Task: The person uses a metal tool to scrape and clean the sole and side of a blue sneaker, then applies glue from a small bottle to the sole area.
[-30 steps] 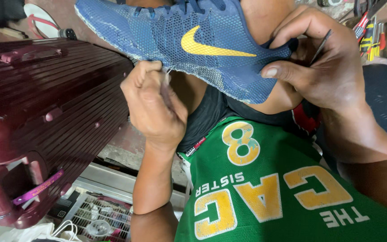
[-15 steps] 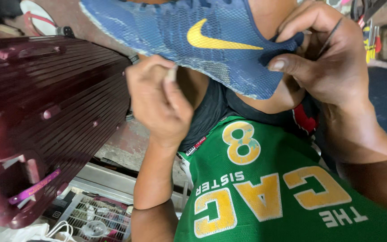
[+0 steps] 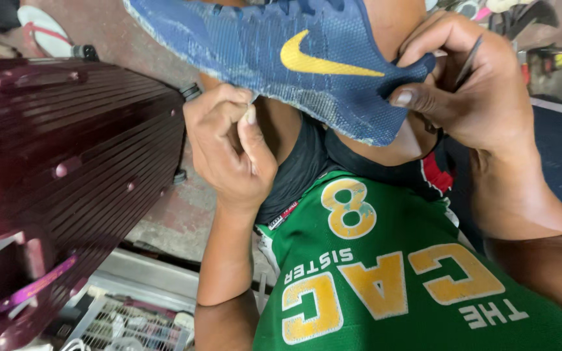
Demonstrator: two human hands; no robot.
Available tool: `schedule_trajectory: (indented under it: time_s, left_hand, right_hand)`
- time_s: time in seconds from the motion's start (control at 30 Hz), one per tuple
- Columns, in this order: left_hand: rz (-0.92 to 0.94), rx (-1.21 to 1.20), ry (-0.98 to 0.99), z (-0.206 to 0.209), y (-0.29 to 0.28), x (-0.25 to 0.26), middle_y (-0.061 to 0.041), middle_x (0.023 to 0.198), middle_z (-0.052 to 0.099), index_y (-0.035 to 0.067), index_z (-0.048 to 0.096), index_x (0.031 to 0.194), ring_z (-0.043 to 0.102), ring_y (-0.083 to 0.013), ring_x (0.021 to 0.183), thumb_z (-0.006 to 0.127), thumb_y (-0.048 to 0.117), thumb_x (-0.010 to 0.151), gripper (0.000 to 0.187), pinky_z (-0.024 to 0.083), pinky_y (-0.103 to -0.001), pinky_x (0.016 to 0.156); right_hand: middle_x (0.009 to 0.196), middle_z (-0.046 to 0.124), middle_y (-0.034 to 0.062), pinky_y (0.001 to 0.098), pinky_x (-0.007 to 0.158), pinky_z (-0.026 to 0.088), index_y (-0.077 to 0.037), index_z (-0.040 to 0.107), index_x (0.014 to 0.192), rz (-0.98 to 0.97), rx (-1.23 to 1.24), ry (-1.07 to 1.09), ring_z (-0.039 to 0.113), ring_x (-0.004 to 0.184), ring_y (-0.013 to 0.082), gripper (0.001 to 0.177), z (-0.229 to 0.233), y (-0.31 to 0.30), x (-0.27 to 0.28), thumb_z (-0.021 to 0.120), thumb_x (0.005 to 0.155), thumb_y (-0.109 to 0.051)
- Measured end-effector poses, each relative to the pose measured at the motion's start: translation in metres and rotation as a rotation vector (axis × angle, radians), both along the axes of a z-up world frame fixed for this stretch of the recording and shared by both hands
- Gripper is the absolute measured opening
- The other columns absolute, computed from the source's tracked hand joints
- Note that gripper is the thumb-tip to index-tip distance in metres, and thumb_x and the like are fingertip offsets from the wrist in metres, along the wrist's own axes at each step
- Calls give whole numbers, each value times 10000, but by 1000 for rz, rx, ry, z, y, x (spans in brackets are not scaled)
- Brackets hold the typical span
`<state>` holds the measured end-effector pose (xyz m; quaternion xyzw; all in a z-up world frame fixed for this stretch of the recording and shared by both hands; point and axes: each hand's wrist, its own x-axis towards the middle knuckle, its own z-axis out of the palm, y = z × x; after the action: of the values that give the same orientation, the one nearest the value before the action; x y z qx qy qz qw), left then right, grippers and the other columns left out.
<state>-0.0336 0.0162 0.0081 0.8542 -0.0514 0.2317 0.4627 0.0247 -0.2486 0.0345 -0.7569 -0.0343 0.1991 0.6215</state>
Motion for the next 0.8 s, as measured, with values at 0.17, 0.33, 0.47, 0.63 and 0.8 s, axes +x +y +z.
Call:
schedule_trajectory:
  time_s: [0.17,0.33,0.47,0.63,0.8]
  left_hand:
    - [25,128,-144,-10,-2,6,-192,1170,664,-16,529,1159,677,-320,988,602,-52,1064,125,573,-377,869]
    - [3,154,-229,-16,2,24,-182,1125,673,-24,554,1157,668,-359,1006,617,-85,1017,165,549,-411,861]
    - [-3,113,-234,-17,3,35,-162,1097,669,-8,557,1145,655,-351,970,616,-71,1025,148,526,-407,843]
    - [36,-115,-118,-22,2,31,-134,1077,661,33,555,1119,648,-281,936,565,-24,1063,81,523,-329,897]
    - [-167,-622,62,-29,9,28,-113,1065,618,19,487,1136,598,-112,921,530,34,1164,54,522,-216,874]
  right_hand:
    - [1051,700,134,314,792,534,35,677,1069,388,-351,-438,677,962,155,368,22,-3,19,848,744,17]
    - [923,732,118,295,710,513,21,701,1049,499,-477,-368,668,809,160,426,24,7,46,905,711,-139]
    - [674,663,121,331,562,463,-8,766,886,621,-629,-123,577,608,184,311,4,22,67,920,755,-244]
    - [973,732,36,270,779,520,11,748,1099,413,-81,92,629,866,68,327,-19,26,56,863,811,-89]
    - [1148,753,37,279,962,560,23,710,1221,378,118,162,684,1043,87,397,-20,24,51,810,838,-7]
